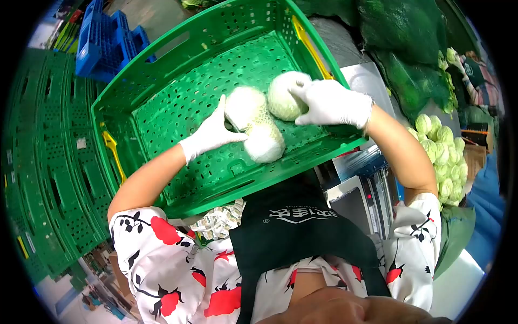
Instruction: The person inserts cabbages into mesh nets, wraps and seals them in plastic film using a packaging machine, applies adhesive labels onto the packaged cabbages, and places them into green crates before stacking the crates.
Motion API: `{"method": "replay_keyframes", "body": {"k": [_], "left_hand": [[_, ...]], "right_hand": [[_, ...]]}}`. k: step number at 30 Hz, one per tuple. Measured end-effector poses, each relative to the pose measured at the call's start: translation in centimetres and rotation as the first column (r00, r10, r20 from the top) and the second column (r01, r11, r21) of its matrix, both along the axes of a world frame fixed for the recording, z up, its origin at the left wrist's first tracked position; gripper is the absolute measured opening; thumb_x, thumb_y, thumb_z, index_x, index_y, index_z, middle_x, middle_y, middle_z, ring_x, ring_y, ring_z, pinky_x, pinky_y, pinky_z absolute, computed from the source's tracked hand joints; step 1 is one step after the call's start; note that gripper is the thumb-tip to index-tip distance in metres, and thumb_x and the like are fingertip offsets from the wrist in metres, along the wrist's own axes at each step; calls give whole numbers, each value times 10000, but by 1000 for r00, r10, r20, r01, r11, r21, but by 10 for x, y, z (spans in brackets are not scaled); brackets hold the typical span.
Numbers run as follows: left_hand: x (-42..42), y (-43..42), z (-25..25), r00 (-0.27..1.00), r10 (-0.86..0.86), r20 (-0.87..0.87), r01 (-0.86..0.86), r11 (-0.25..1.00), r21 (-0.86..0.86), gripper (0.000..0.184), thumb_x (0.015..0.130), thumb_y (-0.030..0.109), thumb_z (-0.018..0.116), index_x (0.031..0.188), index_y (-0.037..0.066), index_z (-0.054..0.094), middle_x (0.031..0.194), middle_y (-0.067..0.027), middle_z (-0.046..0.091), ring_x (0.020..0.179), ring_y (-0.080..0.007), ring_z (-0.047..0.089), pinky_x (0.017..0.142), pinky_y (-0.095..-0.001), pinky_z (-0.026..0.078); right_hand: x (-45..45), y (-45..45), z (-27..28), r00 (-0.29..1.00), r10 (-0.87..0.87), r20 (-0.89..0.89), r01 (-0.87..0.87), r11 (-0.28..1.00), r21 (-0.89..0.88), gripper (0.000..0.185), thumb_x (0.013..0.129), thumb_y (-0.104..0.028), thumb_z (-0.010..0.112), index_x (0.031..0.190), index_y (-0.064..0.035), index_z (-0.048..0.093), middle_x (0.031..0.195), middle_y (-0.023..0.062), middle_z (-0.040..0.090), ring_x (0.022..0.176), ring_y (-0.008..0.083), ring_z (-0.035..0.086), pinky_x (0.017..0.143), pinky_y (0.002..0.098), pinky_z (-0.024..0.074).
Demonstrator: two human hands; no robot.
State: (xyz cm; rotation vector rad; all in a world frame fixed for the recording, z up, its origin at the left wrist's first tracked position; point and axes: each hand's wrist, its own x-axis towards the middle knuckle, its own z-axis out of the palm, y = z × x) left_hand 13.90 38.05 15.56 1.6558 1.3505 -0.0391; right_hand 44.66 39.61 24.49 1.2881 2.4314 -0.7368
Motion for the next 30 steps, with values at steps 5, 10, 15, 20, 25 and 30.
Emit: {"method": "replay_keyframes", "body": {"k": [5,10,15,20,25,30], "left_hand": [[9,2,-24,988,42,146,-60,991,116,1325,623,463,896,1533,-66,90,1504,-298,344,1393,-373,394,1152,-391,343],[23,10,-3,999,-27,39,22,992,127,1272,641,434,895,1526,-67,133,1504,-290,353,1370,-358,431,1142,-397,353],[9,36,21,992,-107,62,88,965,247,1097,730,374,854,1528,-41,225,1575,-248,274,1448,-324,320,1174,-376,282],[87,32,148,944,-277,177,43,638,769,722,898,101,657,1529,34,312,1518,-179,403,1388,-295,412,1150,-422,310],[235,17,197,720,-627,297,231,620,750,690,862,104,644,1498,40,385,1459,-165,485,1350,-276,461,1115,-422,349],[417,-27,147,510,-817,270,634,569,523,846,813,262,783,1509,43,355,1447,-177,488,1329,-277,482,1103,-394,371]], "right_hand": [[10,-48,29,988,40,149,-14,985,-174,430,910,-426,608,999,-9,666,865,208,693,791,380,681,734,443,548],[20,-73,34,930,-126,-345,198,963,182,473,916,-384,625,1219,-21,601,913,182,683,869,360,661,770,435,517],[54,-164,45,650,-300,-698,547,823,156,451,911,-257,676,1283,-22,580,1139,153,652,1072,323,606,948,404,463],[109,-293,34,-54,-658,-751,931,238,-275,362,949,-235,634,1265,-61,620,1124,109,709,1004,224,693,894,329,531],[128,-383,-21,-25,-881,-473,944,135,-302,500,939,-374,631,1303,-34,588,1154,167,686,1014,295,683,902,350,530],[146,-458,-30,-15,-834,-552,955,152,-255,467,944,-359,624,1279,-34,607,1166,161,681,1060,281,664,937,341,517]]}}
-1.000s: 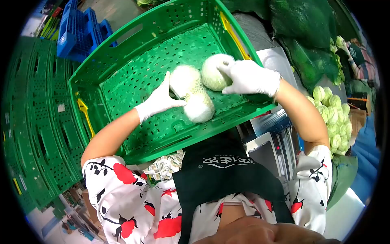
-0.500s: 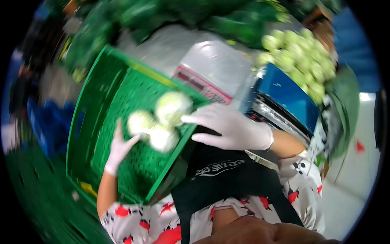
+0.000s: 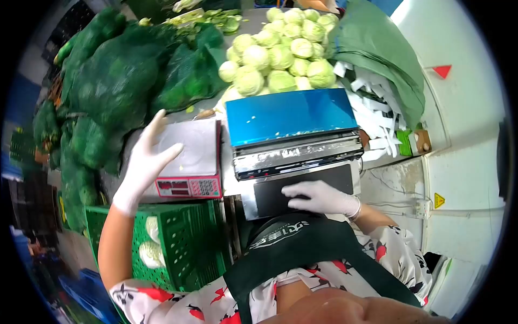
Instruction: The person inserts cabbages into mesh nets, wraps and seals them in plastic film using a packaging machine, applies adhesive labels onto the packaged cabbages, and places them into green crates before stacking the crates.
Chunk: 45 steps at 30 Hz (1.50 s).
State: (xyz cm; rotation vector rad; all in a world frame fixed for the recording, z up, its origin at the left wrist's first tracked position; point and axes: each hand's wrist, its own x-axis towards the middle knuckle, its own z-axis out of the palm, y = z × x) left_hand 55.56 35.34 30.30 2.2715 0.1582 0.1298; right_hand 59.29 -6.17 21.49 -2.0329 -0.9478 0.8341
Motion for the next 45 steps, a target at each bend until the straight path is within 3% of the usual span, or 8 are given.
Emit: {"method": "replay_keyframes", "body": {"k": [8,17,23,27,31,37,41,45], "left_hand": [[293,-70,-210,953,269,-139,-296,924,-243,1375,641,439,907,1503,-147,11,1454,-309,415,1290,-313,510,1021,-334,451],[349,-120,-225,816,546,-189,-539,837,93,1183,542,494,927,1410,-86,370,1287,-271,576,1202,-374,577,1027,-383,473],[287,-59,-224,882,455,-124,-328,404,-854,649,791,204,819,1322,-6,509,1195,-113,651,1064,-191,638,925,-327,520],[170,-14,-208,789,614,0,-500,643,-581,803,776,266,835,1368,-73,411,1261,-168,601,1123,-222,612,966,-343,503],[88,27,-254,625,777,-81,-781,621,-71,856,704,358,866,1298,-117,474,1255,-260,596,1152,-297,611,969,-378,499],[61,-3,-233,530,841,106,-834,495,243,1021,780,489,743,1475,-95,275,1436,-296,430,1293,-412,481,1095,-450,375],[42,-104,-185,831,542,128,-378,718,-584,757,830,224,699,1474,-3,373,1439,-268,449,1376,-357,407,1138,-398,322],[30,-159,-142,920,318,228,-36,649,-760,566,870,2,654,1415,17,502,1546,-141,378,1386,-215,402,1136,-354,337]], "right_hand": [[139,-146,-48,404,-797,450,702,585,406,280,890,-123,678,1154,-31,664,1083,142,696,947,288,675,846,352,537],[366,-188,-97,36,191,981,453,872,-186,441,828,-127,551,1262,-55,584,1239,127,584,1098,265,558,880,369,478],[368,-184,-73,319,379,869,333,813,-477,82,827,-147,581,839,-118,658,927,83,611,986,247,589,833,392,475],[308,-176,18,127,-249,960,277,938,206,272,870,-29,653,1141,-6,664,1064,147,688,962,285,668,874,361,520],[268,-121,100,140,-927,349,487,371,791,368,982,-102,611,1317,36,543,1251,129,614,1045,169,620,894,299,526],[247,-22,34,814,-542,-209,559,633,535,292,1005,-145,513,1224,33,587,1145,87,623,1016,170,603,896,287,483],[158,95,9,405,-66,-912,637,736,229,211,992,-93,526,1125,44,615,1189,98,622,1046,172,606,936,291,480],[100,155,-34,936,-226,-271,338,796,503,87,927,-47,642,983,18,656,1162,84,633,1048,156,599,974,300,459]]}}
